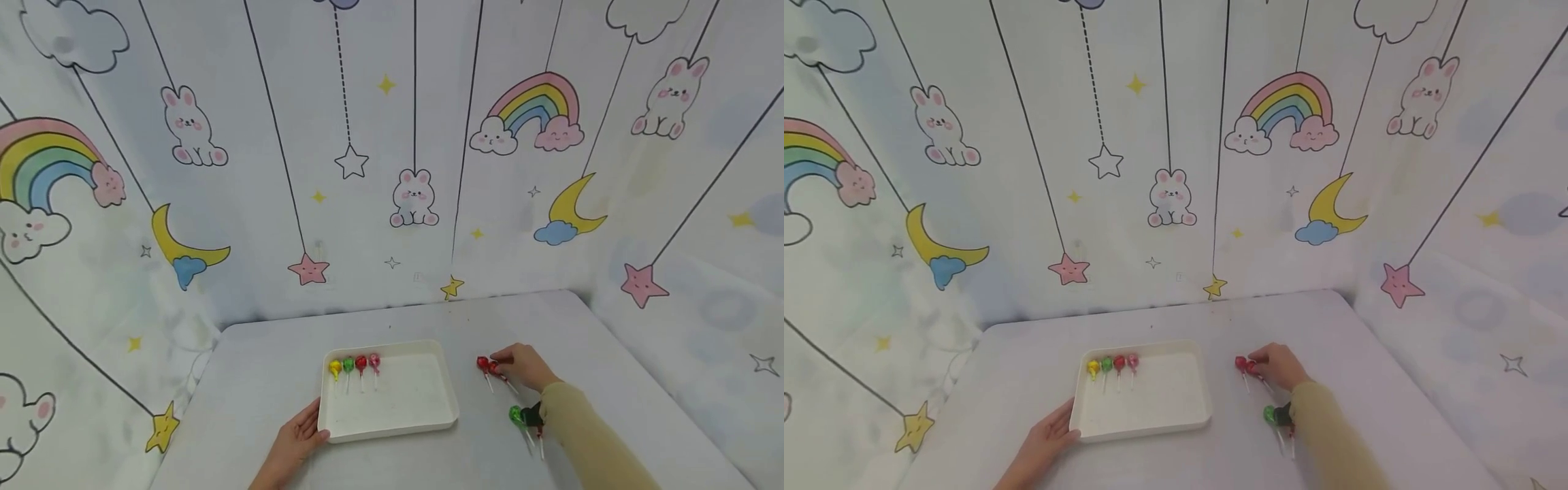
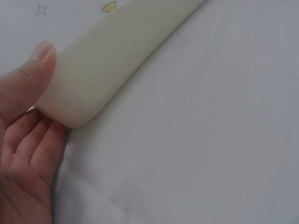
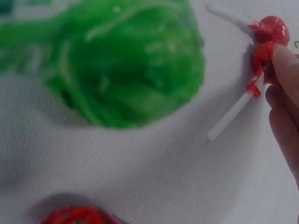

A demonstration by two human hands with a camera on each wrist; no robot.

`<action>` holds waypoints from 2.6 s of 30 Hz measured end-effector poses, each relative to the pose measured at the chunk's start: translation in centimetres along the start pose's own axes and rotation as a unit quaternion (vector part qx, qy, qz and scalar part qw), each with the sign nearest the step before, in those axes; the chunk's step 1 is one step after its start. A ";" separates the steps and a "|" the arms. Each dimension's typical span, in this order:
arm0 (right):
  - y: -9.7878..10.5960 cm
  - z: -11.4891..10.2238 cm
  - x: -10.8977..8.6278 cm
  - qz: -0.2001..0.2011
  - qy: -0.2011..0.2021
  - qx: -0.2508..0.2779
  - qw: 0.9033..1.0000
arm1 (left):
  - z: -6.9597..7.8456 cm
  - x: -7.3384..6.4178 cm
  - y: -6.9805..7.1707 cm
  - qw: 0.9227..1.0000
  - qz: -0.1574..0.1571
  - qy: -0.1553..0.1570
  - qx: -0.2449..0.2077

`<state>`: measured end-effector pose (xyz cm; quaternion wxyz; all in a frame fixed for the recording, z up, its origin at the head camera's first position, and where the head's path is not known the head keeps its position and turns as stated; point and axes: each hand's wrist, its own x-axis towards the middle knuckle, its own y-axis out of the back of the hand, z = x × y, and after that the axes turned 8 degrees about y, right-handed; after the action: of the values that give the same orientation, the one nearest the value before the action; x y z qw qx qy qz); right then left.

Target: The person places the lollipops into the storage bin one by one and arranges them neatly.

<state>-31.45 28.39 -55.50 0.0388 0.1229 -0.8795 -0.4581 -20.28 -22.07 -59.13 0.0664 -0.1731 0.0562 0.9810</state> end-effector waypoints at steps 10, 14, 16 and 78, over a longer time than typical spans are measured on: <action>0.1 -1.1 -0.4 0.010 0.012 -0.015 1.000 | 0.1 -0.2 0.0 1.000 -0.014 -0.003 -0.016; 1.0 -2.0 -0.2 0.035 0.030 -0.017 0.999 | 0.3 -0.5 0.1 1.000 -0.015 0.001 -0.015; 1.6 -2.9 0.2 0.050 0.041 -0.009 0.998 | 0.3 -0.6 0.1 1.000 -0.010 0.005 -0.011; -7.1 -16.4 5.2 0.081 0.062 0.080 0.992 | -0.6 0.3 0.1 1.000 -0.020 -0.022 -0.006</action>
<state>-32.19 10.12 -52.09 0.1203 0.0820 -0.9161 -0.3735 -20.32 -22.20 -59.81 0.0859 -0.1526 0.0450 0.9835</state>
